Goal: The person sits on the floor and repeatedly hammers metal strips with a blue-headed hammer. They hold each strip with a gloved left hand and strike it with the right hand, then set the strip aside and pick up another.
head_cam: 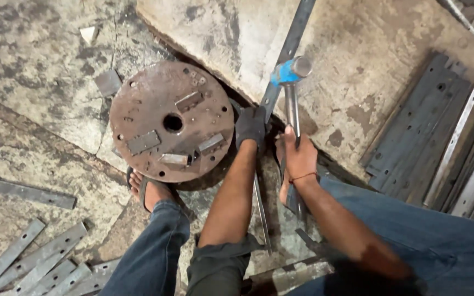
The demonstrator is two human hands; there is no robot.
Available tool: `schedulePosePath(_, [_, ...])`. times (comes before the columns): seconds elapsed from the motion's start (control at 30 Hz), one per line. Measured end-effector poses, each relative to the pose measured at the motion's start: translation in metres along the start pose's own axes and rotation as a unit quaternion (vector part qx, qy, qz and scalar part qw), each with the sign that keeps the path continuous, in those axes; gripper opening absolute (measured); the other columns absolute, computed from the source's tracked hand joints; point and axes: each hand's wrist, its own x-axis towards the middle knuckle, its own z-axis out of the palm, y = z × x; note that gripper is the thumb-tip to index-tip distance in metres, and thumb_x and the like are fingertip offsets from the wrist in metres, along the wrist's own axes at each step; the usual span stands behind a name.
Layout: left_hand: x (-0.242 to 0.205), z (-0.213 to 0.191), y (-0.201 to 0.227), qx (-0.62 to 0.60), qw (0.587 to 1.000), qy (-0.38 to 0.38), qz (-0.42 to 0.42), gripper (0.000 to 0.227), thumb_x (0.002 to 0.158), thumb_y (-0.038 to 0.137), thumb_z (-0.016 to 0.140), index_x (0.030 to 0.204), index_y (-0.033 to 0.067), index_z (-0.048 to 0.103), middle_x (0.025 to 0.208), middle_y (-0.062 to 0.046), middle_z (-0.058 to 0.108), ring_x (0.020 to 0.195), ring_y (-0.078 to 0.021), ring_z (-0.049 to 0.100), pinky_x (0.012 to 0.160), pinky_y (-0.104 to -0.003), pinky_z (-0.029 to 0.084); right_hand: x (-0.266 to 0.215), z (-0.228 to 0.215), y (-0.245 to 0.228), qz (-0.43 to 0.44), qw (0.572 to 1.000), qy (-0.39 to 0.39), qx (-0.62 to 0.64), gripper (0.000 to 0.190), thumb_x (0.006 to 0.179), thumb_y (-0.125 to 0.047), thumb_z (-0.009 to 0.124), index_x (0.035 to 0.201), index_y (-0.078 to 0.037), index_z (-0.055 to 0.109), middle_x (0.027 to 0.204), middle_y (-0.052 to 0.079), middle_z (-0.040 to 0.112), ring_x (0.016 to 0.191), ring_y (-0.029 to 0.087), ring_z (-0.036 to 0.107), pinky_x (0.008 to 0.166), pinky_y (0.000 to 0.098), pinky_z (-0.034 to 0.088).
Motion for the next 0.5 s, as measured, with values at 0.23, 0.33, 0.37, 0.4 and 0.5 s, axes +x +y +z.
schedulePosePath(0.23, [-0.029,-0.008,0.000,0.042,0.999,-0.001,0.003,0.046,0.101,0.046,0.053,0.113,0.0038,0.067,0.107,-0.028,0.069,0.102,-0.0476,0.064,0.086,-0.056,0.048,0.034,-0.007,0.008,0.016,0.994,-0.083,-0.066,0.071,0.101,-0.066,0.050,0.094,0.002,0.071,0.087,0.028,0.069,0.089,0.047,0.068,0.078,0.0532,0.051])
schedulePosePath(0.33, [-0.062,-0.030,0.012,-0.009,0.999,0.016,-0.032,0.043,0.096,0.045,0.055,0.105,0.0045,0.067,0.100,-0.025,0.071,0.094,-0.0449,0.068,0.082,-0.054,0.050,0.037,-0.008,-0.005,-0.018,1.000,-0.015,0.005,0.072,0.099,-0.067,0.049,0.099,0.002,0.069,0.087,0.028,0.069,0.087,0.048,0.067,0.076,0.0538,0.051])
schedulePosePath(0.37, [-0.072,-0.034,0.014,-0.044,0.997,-0.002,-0.068,0.043,0.096,0.045,0.053,0.102,0.0042,0.067,0.096,-0.024,0.073,0.090,-0.0426,0.072,0.080,-0.052,0.053,0.043,-0.004,-0.004,-0.044,0.999,0.011,0.008,0.073,0.101,-0.067,0.047,0.100,0.003,0.068,0.087,0.028,0.069,0.087,0.049,0.067,0.077,0.0544,0.051])
schedulePosePath(0.4, [-0.081,-0.037,0.017,-0.077,0.992,-0.024,-0.099,0.043,0.096,0.045,0.052,0.099,0.0039,0.066,0.092,-0.023,0.074,0.086,-0.0402,0.075,0.079,-0.051,0.055,0.048,-0.002,-0.002,-0.068,0.997,0.041,0.011,0.075,0.102,-0.068,0.045,0.102,0.003,0.067,0.086,0.027,0.069,0.088,0.049,0.066,0.078,0.0549,0.051])
schedulePosePath(0.5, [-0.084,-0.024,-0.010,-0.060,0.998,0.016,-0.027,0.043,0.097,0.044,0.054,0.097,0.0024,0.065,0.093,-0.025,0.072,0.090,-0.0421,0.072,0.082,-0.051,0.054,0.088,0.016,0.028,-0.001,0.997,-0.018,-0.076,0.072,0.101,-0.066,0.048,0.097,0.002,0.072,0.089,0.028,0.068,0.090,0.051,0.065,0.079,0.0563,0.050])
